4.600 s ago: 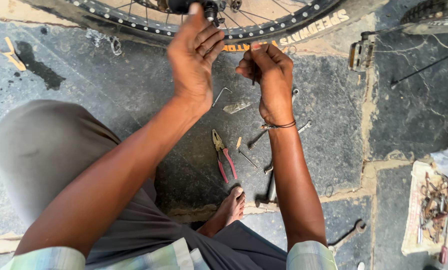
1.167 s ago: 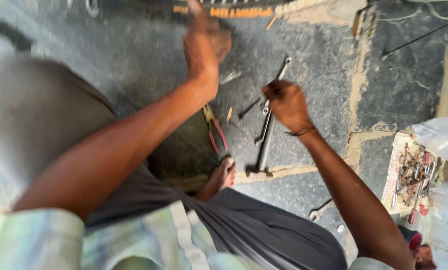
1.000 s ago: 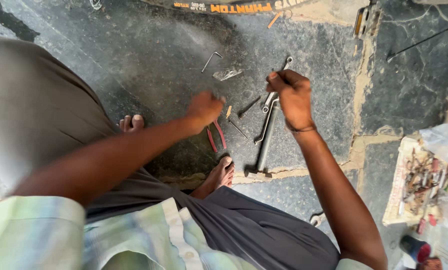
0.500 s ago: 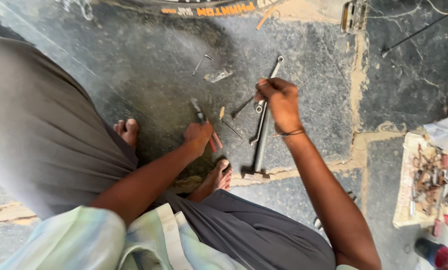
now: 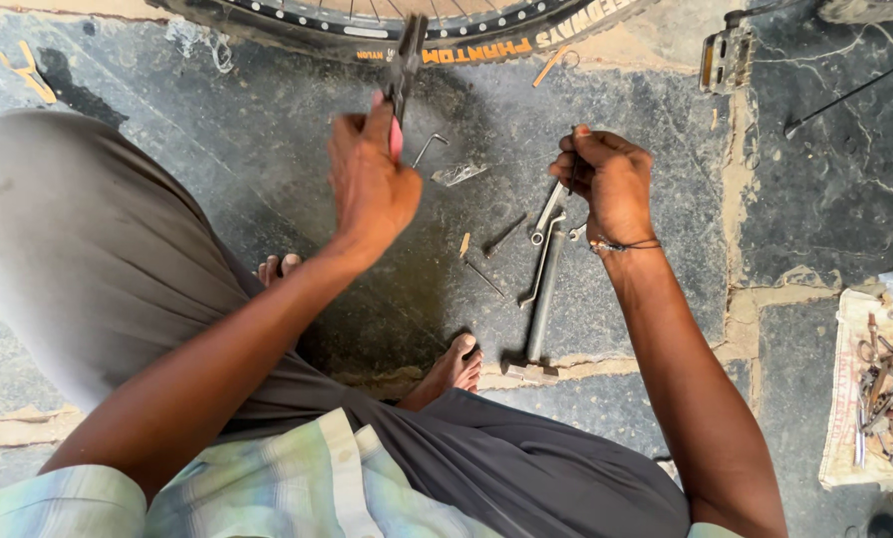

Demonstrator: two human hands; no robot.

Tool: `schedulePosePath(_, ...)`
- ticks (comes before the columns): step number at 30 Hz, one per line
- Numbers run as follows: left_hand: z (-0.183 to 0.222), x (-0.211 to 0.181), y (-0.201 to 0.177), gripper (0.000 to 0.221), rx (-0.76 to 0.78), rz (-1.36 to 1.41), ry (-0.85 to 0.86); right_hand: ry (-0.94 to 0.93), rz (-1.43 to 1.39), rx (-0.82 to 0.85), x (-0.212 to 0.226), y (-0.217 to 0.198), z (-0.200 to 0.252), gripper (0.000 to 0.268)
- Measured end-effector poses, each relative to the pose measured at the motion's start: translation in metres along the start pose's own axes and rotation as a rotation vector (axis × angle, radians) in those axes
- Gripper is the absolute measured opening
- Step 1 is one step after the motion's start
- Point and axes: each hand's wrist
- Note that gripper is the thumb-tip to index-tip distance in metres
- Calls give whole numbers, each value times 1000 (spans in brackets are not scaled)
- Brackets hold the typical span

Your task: The person works on the brake assembly of a bicycle wheel, tightening and loosening small bolts and adjusting the brake cable with pliers and a wrench while sitting on the floor.

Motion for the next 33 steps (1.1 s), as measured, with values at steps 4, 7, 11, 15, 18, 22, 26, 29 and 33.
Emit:
schedulePosePath(4,-6,5,-14,56,-4,45,107,9,30,35,-3,10,2,22)
schedulePosePath(7,-14,7,-9,68,78,133,71,26,45,53,-1,14,4,23)
schedulePosePath(11,-25,9,-13,68,547,758,-143,42,23,90,3,19,5,21)
schedulePosePath(15,-22,3,-18,64,823,1007,-132,44,35,107,3,19,7,22)
schedulePosePath(18,-13,-3,-16,70,1010,1291,-304,60,35,112,1,20,6,22)
schedulePosePath(22,-9,-3,-8,71,1189,1628,-381,53,40,106,0,23,2,23)
schedulePosePath(26,-18,-1,-4,70,1290,1712,-261,20,46,97,-1,22,-2,23)
schedulePosePath(29,-29,1,-4,66,1330,1770,-276,43,66,63,-1,23,-1,25)
schedulePosePath(33,-38,7,-5,60,1318,1786,-288,23,109,58,5,28,-3,25)
Point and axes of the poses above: each hand's wrist, its own z-axis away from the middle knuckle, its own y-axis out of the palm, x = y × z, and after that the axes turned 12 degrees about -y, right-handed
